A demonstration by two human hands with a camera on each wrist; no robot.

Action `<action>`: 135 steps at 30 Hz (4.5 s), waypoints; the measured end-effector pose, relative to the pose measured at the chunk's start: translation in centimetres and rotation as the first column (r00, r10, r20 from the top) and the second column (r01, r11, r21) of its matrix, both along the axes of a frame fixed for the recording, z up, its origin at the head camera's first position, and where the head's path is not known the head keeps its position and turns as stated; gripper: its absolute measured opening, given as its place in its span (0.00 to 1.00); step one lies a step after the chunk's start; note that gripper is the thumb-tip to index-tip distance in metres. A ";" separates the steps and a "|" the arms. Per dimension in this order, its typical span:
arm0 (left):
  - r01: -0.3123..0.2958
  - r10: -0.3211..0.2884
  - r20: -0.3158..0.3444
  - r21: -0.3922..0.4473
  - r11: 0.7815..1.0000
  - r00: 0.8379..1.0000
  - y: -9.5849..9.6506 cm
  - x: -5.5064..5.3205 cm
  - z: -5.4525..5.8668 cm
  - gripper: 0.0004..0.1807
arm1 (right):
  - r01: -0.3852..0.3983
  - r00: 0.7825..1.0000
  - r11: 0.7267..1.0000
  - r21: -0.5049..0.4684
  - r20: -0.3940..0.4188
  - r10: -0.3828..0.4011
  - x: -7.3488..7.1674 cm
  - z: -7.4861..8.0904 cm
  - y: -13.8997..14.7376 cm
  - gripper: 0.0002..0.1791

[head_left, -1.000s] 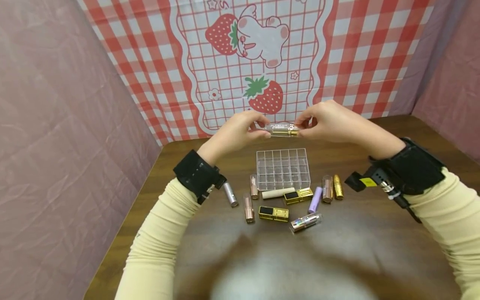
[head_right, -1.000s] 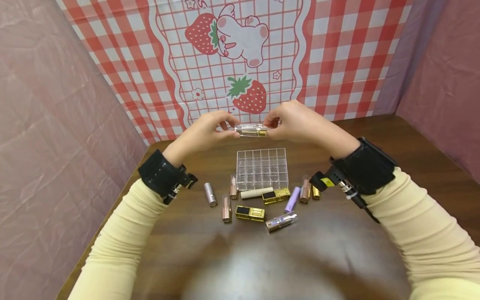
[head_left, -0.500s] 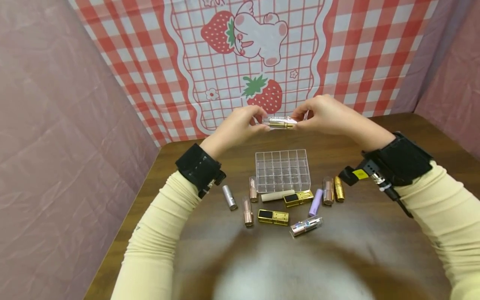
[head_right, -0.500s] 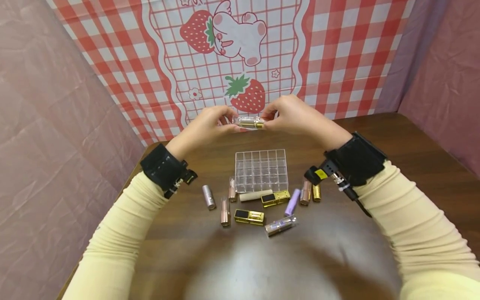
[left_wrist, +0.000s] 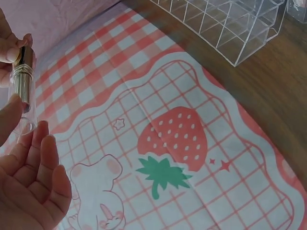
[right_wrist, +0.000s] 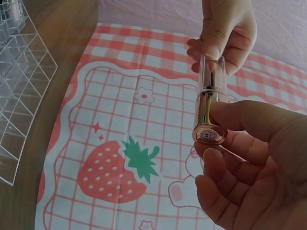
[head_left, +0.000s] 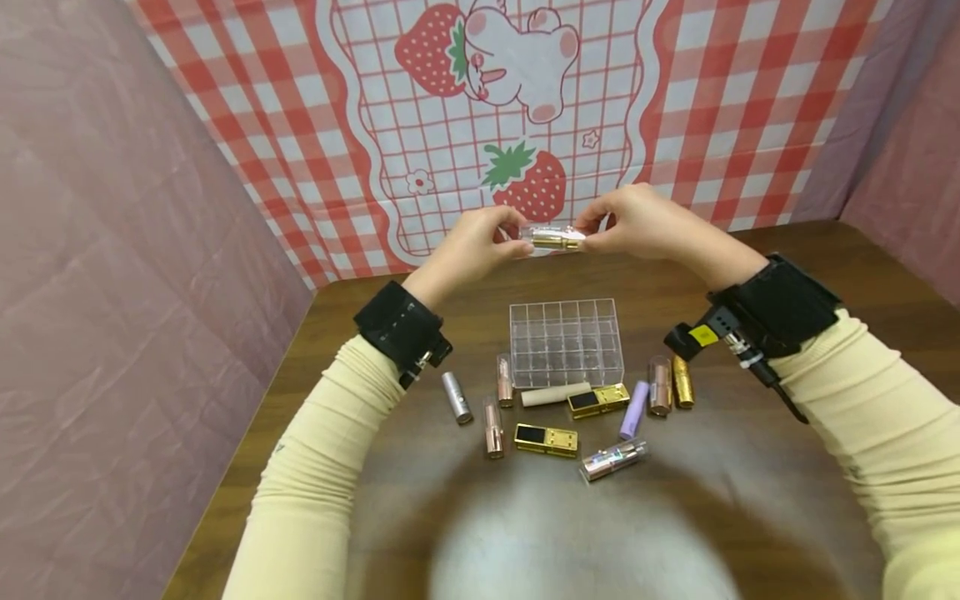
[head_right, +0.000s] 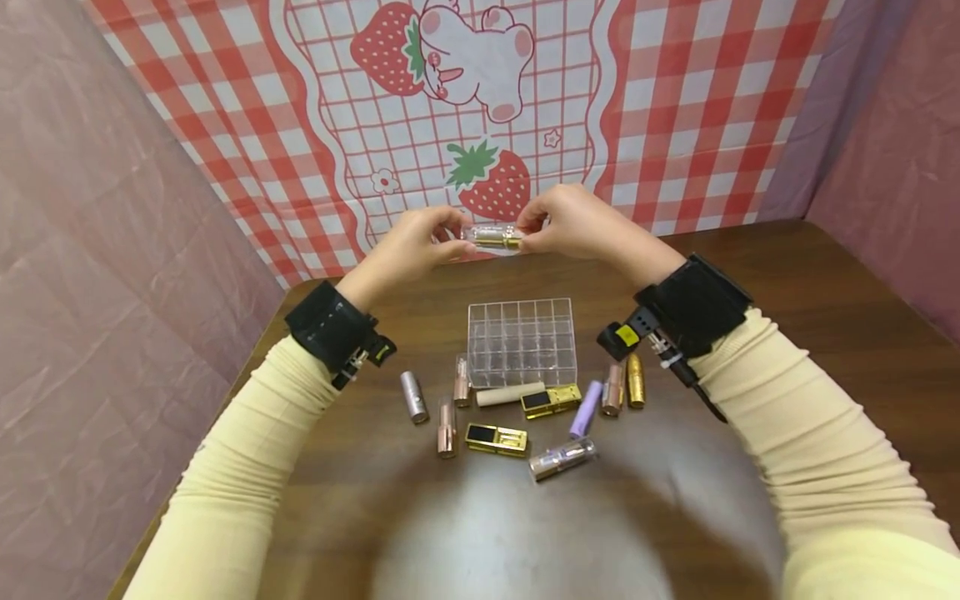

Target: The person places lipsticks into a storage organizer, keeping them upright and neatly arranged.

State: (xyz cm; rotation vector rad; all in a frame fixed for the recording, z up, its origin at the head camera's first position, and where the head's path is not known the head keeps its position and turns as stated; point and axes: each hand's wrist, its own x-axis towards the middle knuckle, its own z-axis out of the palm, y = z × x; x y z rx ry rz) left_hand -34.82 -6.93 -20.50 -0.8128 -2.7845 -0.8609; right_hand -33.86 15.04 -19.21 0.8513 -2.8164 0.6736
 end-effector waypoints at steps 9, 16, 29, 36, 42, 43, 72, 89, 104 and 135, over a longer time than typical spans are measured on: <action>-0.040 0.036 0.049 0.074 0.996 0.998 0.0 -1.1 -0.1 0.14 | 0.002 0.998 1.000 0.012 0.066 -0.003 -1.3 -0.9 -0.8 0.12; -0.036 0.036 0.006 0.004 0.999 0.999 -0.1 -1.5 0.6 0.15 | 0.022 0.993 0.999 0.024 0.119 -0.024 -2.2 -1.7 -1.1 0.13; -0.096 0.064 -0.108 -0.330 0.939 0.992 0.3 -2.9 0.3 0.18 | 0.031 0.994 0.996 0.082 0.100 -0.039 -2.7 -2.6 0.8 0.15; -0.098 0.034 -0.136 -0.500 0.860 0.990 0.0 -3.4 -1.2 0.13 | 0.027 0.992 0.996 0.080 0.122 -0.037 -2.8 -2.9 1.4 0.14; -0.074 0.006 -0.119 -0.576 0.814 0.993 0.0 -3.6 -2.7 0.07 | 0.028 0.989 0.997 0.075 0.141 -0.038 -2.7 -3.2 1.6 0.14; -0.071 0.001 -0.121 -0.580 0.811 0.993 0.0 -3.6 -3.0 0.06 | 0.028 0.989 0.997 0.074 0.146 -0.039 -2.7 -3.3 1.6 0.14; -0.071 -0.052 -0.159 -0.679 0.731 0.986 1.7 -3.5 -5.7 0.06 | 0.040 0.987 0.997 0.059 0.152 -0.049 -2.6 -4.4 2.3 0.14; -0.075 -0.032 -0.144 -0.678 0.732 0.989 1.5 -3.8 -6.3 0.05 | 0.029 0.990 0.997 0.075 0.138 -0.039 -2.6 -4.7 2.2 0.13; -0.093 -0.011 -0.155 -0.647 0.757 0.988 1.3 -3.0 -4.7 0.06 | 0.043 0.989 0.995 0.094 0.138 -0.055 -2.2 -3.9 2.4 0.15; -0.133 -0.029 -0.272 -0.559 0.818 0.962 -0.7 3.9 -1.7 0.11 | 0.065 0.994 0.992 0.104 0.082 -0.074 5.2 -2.7 3.8 0.14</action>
